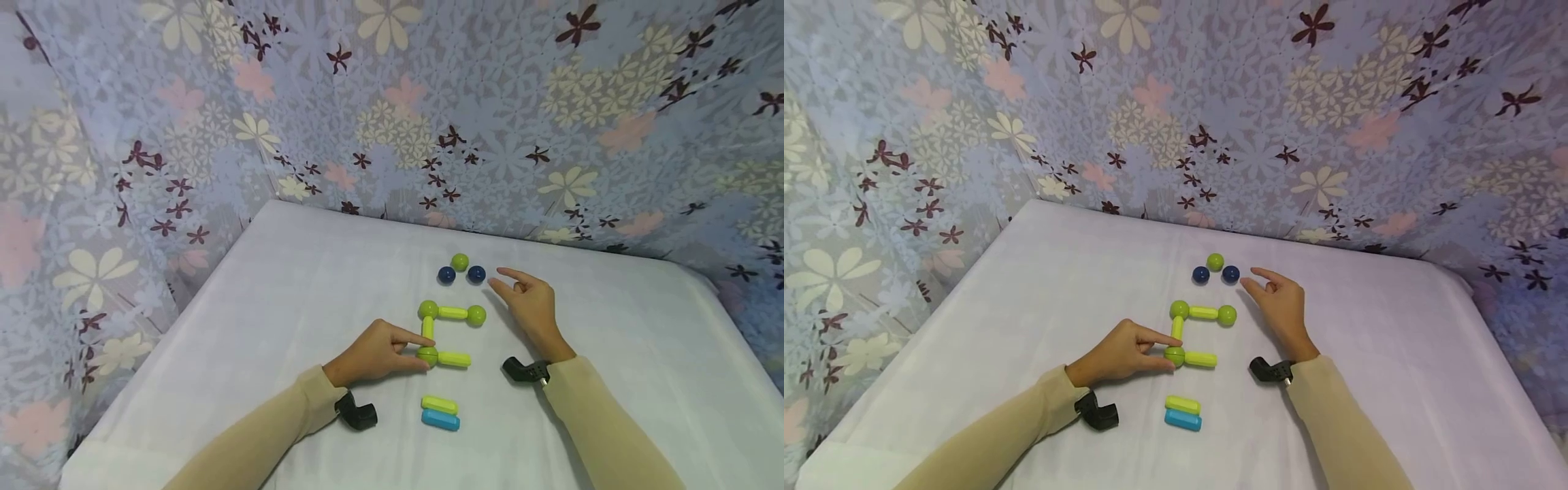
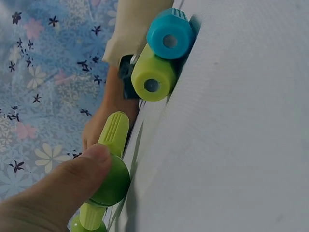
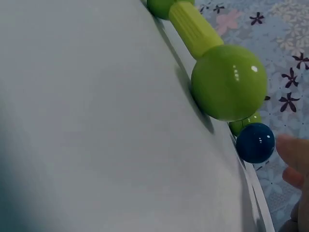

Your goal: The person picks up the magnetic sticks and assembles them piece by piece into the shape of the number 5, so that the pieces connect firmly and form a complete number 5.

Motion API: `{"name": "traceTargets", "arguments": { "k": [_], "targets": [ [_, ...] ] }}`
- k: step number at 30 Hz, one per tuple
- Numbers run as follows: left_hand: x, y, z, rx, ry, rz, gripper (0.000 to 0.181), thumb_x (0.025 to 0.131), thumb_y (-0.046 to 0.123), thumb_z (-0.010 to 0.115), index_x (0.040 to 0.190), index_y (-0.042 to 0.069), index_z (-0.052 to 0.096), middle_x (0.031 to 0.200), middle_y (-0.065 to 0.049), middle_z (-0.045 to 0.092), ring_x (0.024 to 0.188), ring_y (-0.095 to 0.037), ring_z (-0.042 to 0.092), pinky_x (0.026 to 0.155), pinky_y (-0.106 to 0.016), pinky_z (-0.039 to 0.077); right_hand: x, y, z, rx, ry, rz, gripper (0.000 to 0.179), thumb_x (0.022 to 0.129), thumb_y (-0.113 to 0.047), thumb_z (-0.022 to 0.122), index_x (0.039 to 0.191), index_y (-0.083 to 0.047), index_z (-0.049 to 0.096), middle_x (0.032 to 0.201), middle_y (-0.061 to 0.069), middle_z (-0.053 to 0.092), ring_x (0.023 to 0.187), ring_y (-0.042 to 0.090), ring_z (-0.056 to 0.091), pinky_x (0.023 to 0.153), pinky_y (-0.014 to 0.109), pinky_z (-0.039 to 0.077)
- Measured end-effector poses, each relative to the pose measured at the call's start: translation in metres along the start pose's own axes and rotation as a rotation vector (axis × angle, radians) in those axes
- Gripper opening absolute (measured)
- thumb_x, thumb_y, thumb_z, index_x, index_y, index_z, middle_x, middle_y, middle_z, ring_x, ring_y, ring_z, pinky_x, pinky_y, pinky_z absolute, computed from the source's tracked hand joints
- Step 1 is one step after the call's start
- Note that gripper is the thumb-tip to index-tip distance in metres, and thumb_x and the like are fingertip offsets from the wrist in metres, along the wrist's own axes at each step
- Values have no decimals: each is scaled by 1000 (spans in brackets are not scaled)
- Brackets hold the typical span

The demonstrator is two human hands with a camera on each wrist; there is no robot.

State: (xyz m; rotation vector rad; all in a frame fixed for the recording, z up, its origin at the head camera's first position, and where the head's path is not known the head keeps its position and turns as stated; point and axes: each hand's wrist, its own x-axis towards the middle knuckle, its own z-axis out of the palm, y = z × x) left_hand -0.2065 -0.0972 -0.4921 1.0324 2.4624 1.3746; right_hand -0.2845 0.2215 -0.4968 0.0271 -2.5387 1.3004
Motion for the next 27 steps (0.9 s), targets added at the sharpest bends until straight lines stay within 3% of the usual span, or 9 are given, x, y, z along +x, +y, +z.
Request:
{"name": "traceTargets", "arguments": {
  "k": [4,12,21,27],
  "targets": [
    [-1,-1,1,-7,-4,-4,35,86,33,85,118,20,79,49,15,29,48,-1,23,48,-22,25,12,2,6,-18,-73,-34,57,89,-50,78,132,-13,71,52,-2,37,46,13,30,48,30,29],
    [3,-3,0,23,5,10,35,86,33,84,119,22,79,48,15,29,47,-1,23,48,-21,25,32,5,12,-58,-124,-93,57,88,-53,78,132,-16,72,53,-2,35,47,12,29,46,28,27],
    [5,0,2,20,3,8,35,88,33,83,119,19,79,49,15,29,47,-1,22,48,-21,24,32,7,13,-147,-146,-91,56,88,-50,79,131,-15,72,52,-2,37,48,13,29,48,29,27],
    [6,0,2,29,10,12,35,87,34,84,119,21,79,49,16,29,47,-1,22,48,-21,25,32,7,11,-133,-131,-96,55,88,-52,79,128,-16,74,53,-3,38,50,13,31,51,30,29]
  ]
}}
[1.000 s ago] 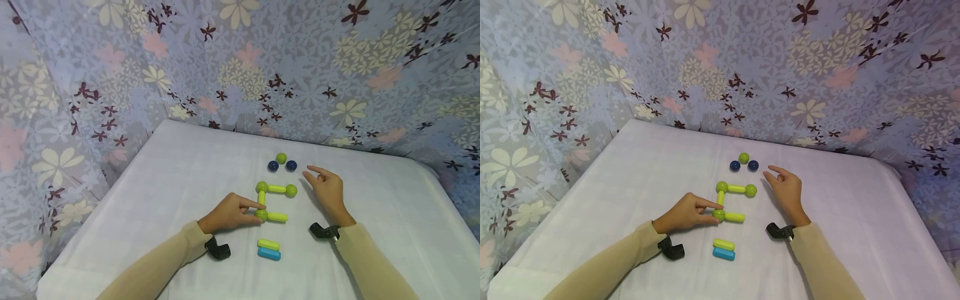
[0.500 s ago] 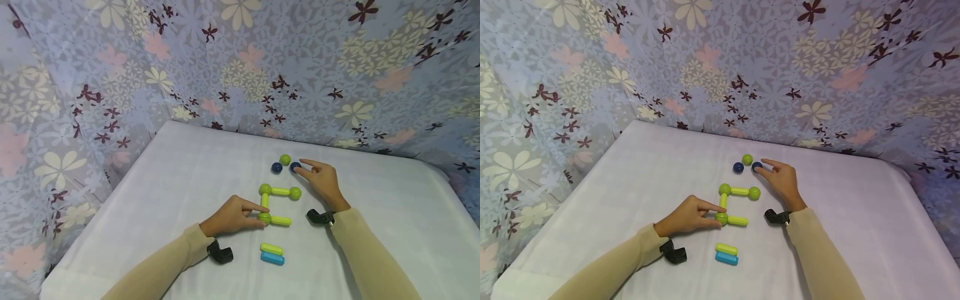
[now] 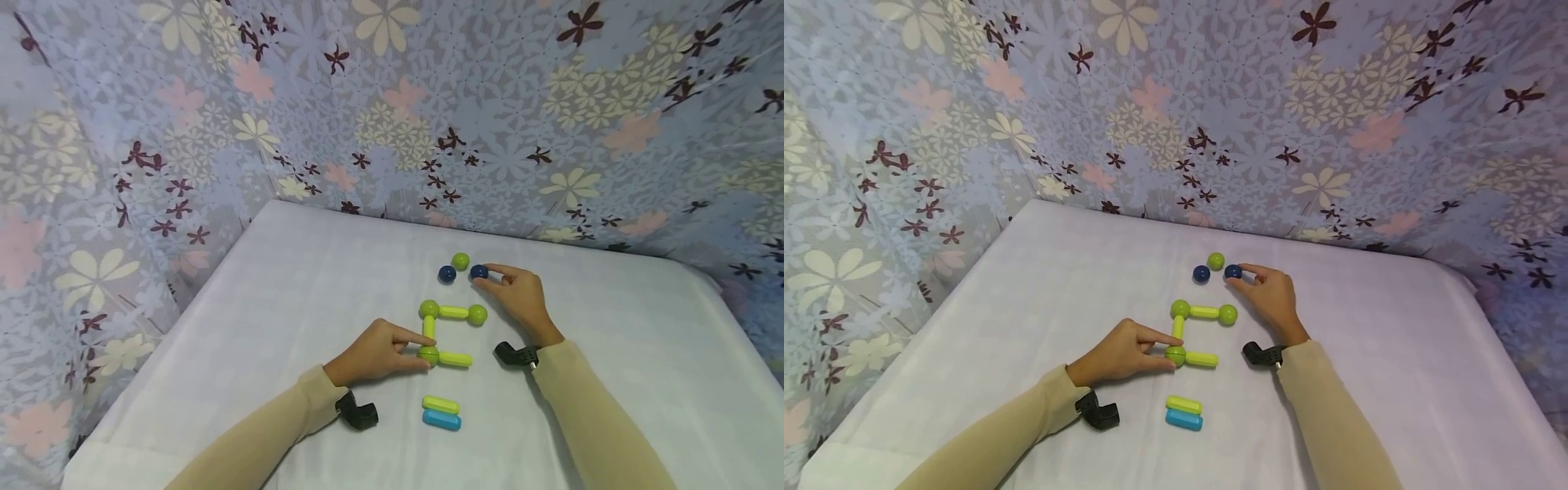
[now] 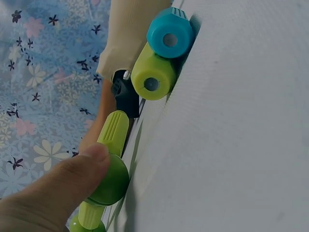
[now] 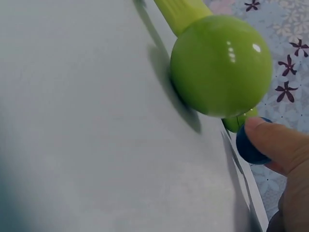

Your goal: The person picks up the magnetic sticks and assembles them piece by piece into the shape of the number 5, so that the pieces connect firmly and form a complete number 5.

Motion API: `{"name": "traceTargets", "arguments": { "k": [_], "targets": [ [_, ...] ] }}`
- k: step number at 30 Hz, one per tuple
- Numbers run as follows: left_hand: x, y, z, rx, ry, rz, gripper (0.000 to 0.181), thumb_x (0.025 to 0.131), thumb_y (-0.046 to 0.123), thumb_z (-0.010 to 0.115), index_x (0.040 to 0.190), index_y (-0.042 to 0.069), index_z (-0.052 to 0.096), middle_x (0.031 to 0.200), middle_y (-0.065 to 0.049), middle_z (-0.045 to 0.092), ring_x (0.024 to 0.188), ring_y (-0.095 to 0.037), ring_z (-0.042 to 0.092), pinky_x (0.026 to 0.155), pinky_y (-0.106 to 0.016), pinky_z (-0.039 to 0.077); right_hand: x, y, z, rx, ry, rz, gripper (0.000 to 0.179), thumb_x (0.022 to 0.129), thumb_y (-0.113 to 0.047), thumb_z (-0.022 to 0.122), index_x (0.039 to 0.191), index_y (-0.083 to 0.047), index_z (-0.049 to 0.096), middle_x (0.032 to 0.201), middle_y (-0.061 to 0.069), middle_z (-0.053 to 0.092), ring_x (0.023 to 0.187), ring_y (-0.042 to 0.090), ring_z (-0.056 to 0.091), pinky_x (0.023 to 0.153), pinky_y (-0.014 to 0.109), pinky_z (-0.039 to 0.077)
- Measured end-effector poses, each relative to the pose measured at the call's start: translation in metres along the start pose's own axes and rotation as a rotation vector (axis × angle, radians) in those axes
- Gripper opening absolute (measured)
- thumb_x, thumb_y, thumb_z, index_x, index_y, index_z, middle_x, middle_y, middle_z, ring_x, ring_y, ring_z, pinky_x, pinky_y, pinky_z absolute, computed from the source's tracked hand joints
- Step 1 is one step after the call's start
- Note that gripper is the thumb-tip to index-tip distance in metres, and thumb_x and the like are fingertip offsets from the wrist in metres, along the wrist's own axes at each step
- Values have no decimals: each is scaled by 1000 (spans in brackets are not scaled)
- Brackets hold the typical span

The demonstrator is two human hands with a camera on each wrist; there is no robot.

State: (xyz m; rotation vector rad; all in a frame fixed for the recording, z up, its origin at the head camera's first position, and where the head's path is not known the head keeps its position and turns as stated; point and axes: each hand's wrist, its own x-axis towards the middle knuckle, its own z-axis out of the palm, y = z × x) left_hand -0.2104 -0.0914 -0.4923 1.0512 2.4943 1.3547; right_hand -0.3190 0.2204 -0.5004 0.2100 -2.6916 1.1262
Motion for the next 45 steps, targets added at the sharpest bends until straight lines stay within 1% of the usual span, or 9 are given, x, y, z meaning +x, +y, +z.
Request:
{"name": "traceTargets", "arguments": {
  "k": [7,9,15,20,30,33,36,40,45],
  "targets": [
    [2,1,-2,25,11,22,35,86,33,85,119,21,79,50,16,28,49,0,22,50,-21,25,-5,-5,-9,128,63,58,59,84,-54,81,127,-14,74,54,-1,36,47,14,30,44,29,26],
    [2,2,-3,21,16,24,35,86,33,85,118,21,79,50,15,28,49,0,22,49,-21,24,-7,-6,-12,141,68,81,62,84,-57,80,128,-15,73,55,-2,36,48,14,29,44,29,25],
    [1,4,-3,8,5,8,36,85,34,85,118,21,79,50,15,27,49,-1,21,50,-21,24,-28,-5,-21,198,86,145,66,83,-61,79,132,-17,71,56,-4,32,49,13,28,45,31,26],
    [1,4,-4,3,12,2,36,84,33,86,118,22,79,52,14,27,50,-2,22,51,-21,24,-51,-5,-29,222,60,110,62,85,-55,79,132,-16,71,56,-4,31,48,13,28,45,32,26],
    [4,4,-1,22,8,-5,37,84,32,86,118,21,79,53,13,26,52,-1,21,52,-23,24,-105,-11,-42,189,-23,76,52,88,-43,81,129,-11,72,56,-6,30,48,9,28,44,29,28],
    [3,4,0,14,2,-11,37,84,32,86,119,21,79,53,13,27,52,-1,22,52,-22,24,-124,-15,-42,180,-45,49,47,87,-37,84,124,-11,74,54,-6,31,48,8,29,43,28,28],
    [2,2,1,0,-1,-10,37,84,33,86,119,21,79,53,12,27,51,-2,22,52,-22,24,-140,-19,-40,161,-78,19,42,85,-34,86,120,-14,76,52,-8,32,47,6,28,42,27,28],
    [0,0,1,4,9,0,37,84,33,86,118,22,79,53,12,26,51,-2,22,52,-22,24,-152,-25,-37,146,-115,-15,40,84,-36,87,119,-19,77,52,-10,32,47,4,27,44,27,30],
    [0,0,1,15,16,5,37,84,34,86,118,21,79,54,13,26,52,-1,22,52,-23,24,-156,-29,-35,139,-128,-39,39,83,-34,87,118,-20,78,52,-12,32,48,3,27,45,26,30]
  ]
}}
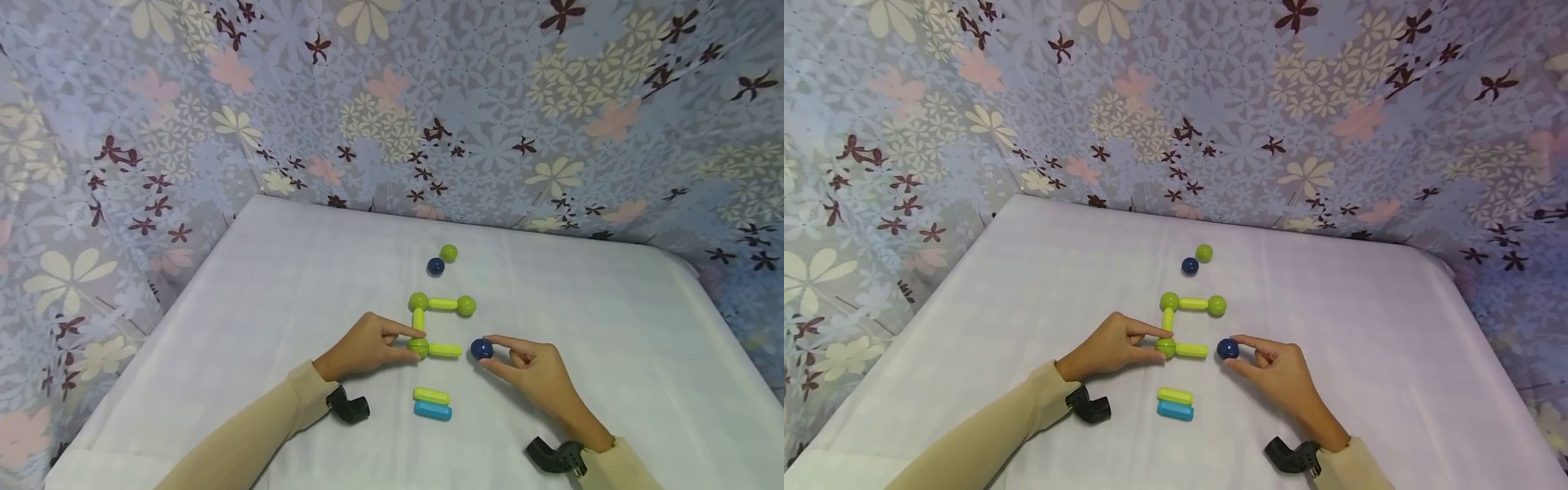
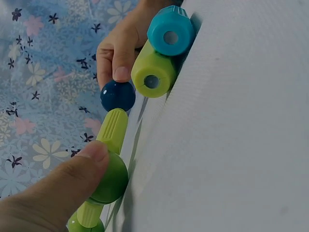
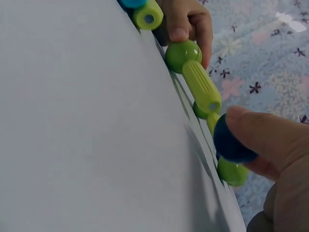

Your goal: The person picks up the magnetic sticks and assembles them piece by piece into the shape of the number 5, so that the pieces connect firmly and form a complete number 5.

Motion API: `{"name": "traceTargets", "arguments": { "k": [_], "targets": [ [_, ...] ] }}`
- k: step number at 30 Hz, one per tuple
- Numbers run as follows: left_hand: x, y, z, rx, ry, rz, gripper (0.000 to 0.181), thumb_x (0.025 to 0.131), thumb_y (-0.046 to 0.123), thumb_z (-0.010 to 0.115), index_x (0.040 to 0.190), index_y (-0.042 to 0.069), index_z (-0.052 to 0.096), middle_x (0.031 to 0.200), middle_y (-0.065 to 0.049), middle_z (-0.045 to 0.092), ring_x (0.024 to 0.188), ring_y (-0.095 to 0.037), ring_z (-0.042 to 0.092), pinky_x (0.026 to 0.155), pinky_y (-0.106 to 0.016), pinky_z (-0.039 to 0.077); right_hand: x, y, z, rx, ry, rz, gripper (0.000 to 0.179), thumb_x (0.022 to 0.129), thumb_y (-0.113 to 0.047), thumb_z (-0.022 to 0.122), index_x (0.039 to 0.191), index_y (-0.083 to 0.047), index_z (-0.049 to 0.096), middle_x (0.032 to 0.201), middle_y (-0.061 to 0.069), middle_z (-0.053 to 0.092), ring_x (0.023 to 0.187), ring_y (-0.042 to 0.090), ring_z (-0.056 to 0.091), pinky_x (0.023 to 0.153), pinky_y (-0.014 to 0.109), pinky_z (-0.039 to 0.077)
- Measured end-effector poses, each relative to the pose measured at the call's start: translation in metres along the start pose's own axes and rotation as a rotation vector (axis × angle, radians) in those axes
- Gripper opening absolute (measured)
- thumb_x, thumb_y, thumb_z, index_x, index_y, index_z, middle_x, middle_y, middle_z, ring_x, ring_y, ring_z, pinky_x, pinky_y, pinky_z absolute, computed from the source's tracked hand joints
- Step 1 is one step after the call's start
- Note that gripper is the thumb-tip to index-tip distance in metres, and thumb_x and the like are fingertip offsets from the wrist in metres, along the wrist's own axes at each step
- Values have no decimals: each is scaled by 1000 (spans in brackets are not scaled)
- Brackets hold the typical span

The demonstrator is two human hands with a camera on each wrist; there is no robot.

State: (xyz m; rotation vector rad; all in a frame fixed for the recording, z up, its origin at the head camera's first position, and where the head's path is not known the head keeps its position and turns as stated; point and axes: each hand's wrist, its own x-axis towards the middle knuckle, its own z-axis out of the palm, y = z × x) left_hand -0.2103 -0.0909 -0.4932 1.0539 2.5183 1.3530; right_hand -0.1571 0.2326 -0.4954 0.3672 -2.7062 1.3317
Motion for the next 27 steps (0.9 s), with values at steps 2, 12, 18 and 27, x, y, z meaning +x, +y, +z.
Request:
{"name": "traceTargets", "arguments": {
  "k": [2,12,18,27],
  "targets": [
    [0,0,0,8,1,2,37,84,34,86,118,21,79,54,13,26,52,-1,22,52,-23,24,0,-1,1,-7,-7,-20,38,83,-34,87,117,-20,78,51,-13,32,48,2,27,45,25,29],
    [-2,4,1,-38,-18,-25,36,85,32,86,119,21,79,52,14,27,50,-2,23,51,-22,23,-4,-5,7,-116,-6,-112,35,83,-32,87,115,-21,79,51,-18,29,48,-1,27,46,22,26],
    [-2,4,0,-15,-13,-29,37,85,32,86,119,20,79,52,14,27,50,-2,23,51,-22,24,-2,-5,10,-135,-31,-164,36,84,-32,87,117,-21,78,51,-21,30,47,-3,26,45,20,25],
    [-1,3,0,-1,-5,-36,36,85,32,86,119,21,79,52,15,26,51,-2,23,51,-23,24,1,-6,11,-182,-29,-178,37,85,-32,86,119,-18,78,51,-22,30,48,-3,27,46,19,25]
  ]
}}
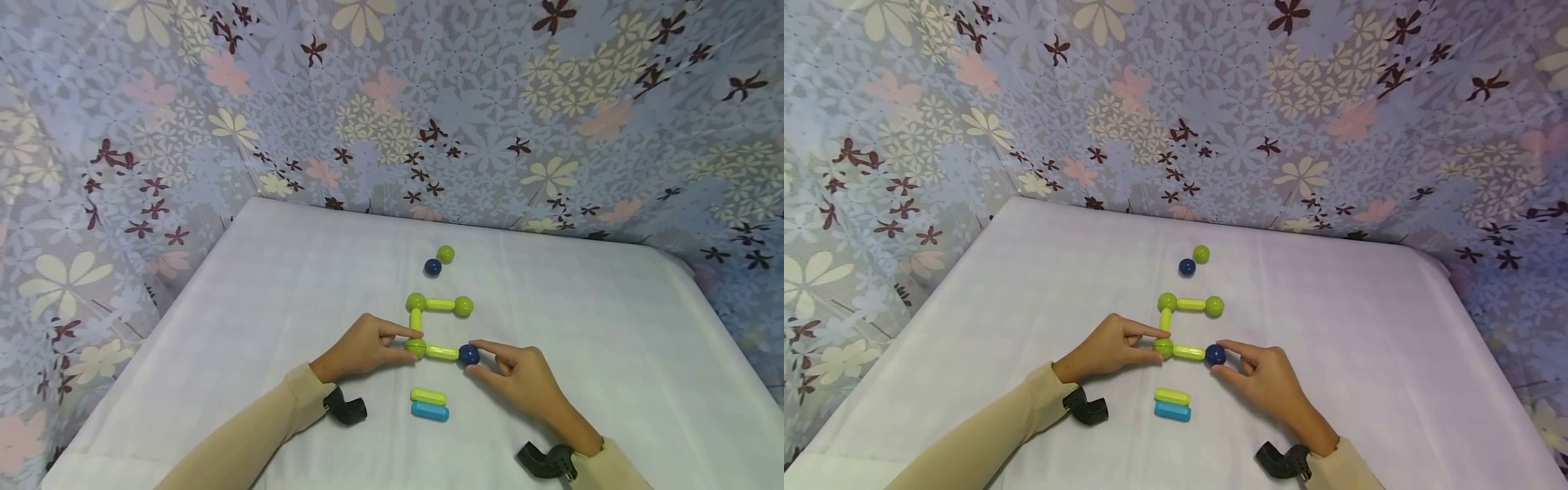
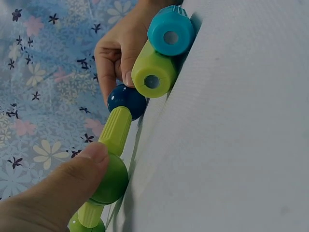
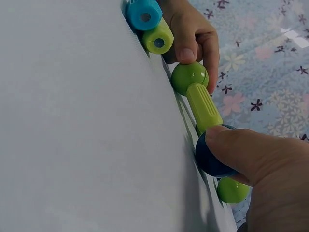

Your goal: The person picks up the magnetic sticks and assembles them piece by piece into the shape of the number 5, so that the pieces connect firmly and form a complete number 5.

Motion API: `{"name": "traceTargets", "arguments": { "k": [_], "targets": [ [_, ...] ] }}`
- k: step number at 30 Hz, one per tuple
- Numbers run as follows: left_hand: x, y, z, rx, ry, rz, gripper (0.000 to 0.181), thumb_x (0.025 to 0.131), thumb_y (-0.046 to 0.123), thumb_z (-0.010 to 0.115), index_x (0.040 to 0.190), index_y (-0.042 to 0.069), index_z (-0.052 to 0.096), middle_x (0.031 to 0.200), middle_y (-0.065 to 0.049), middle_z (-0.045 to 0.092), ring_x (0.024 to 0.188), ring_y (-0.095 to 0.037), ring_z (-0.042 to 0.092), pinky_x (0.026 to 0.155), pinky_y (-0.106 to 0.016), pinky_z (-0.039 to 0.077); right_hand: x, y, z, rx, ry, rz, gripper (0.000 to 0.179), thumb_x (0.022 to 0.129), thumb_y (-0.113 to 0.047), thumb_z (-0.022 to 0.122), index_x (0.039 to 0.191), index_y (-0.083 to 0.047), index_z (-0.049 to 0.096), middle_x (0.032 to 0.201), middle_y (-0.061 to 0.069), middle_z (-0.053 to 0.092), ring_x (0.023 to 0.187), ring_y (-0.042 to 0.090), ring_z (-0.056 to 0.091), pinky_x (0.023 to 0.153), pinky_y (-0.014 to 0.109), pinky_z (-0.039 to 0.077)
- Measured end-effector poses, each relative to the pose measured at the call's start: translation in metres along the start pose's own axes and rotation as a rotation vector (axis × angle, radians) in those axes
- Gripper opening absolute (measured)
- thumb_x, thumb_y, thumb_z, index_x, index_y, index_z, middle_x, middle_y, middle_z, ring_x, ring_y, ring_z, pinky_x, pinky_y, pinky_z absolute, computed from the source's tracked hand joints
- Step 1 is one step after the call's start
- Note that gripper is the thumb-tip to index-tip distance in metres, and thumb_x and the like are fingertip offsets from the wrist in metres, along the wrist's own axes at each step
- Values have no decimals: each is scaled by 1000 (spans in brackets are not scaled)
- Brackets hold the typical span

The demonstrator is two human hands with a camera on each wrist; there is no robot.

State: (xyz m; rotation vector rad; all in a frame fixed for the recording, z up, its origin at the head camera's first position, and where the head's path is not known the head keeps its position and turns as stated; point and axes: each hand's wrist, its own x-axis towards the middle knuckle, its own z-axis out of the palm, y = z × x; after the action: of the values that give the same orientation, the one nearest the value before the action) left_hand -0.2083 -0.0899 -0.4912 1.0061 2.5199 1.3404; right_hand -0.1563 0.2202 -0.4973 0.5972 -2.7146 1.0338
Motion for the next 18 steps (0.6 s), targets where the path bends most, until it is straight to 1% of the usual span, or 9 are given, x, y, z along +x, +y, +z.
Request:
{"name": "traceTargets", "arguments": {
  "k": [5,10,13,18],
  "targets": [
    [0,-1,1,9,2,6,36,85,32,86,119,23,79,53,14,27,52,-2,24,51,-23,24,0,0,1,5,7,-5,38,86,-30,85,120,-16,77,51,-22,30,47,-3,27,46,19,25],
    [0,-1,0,3,1,15,37,84,32,86,119,22,79,54,13,27,52,-2,24,51,-23,24,1,0,1,-15,16,3,39,86,-29,85,121,-16,77,51,-22,30,47,-3,26,46,19,24],
    [0,-1,0,-4,0,14,37,85,32,86,119,21,79,54,13,27,52,-2,23,51,-23,24,1,-1,1,-26,20,10,39,86,-29,85,122,-16,76,51,-22,30,47,-3,26,46,20,24],
    [0,-2,1,11,-4,8,37,85,32,86,119,22,79,54,14,27,52,-2,24,52,-23,24,1,-1,3,-34,24,15,41,86,-29,85,123,-15,76,51,-21,30,47,-2,26,46,20,25]
  ]
}}
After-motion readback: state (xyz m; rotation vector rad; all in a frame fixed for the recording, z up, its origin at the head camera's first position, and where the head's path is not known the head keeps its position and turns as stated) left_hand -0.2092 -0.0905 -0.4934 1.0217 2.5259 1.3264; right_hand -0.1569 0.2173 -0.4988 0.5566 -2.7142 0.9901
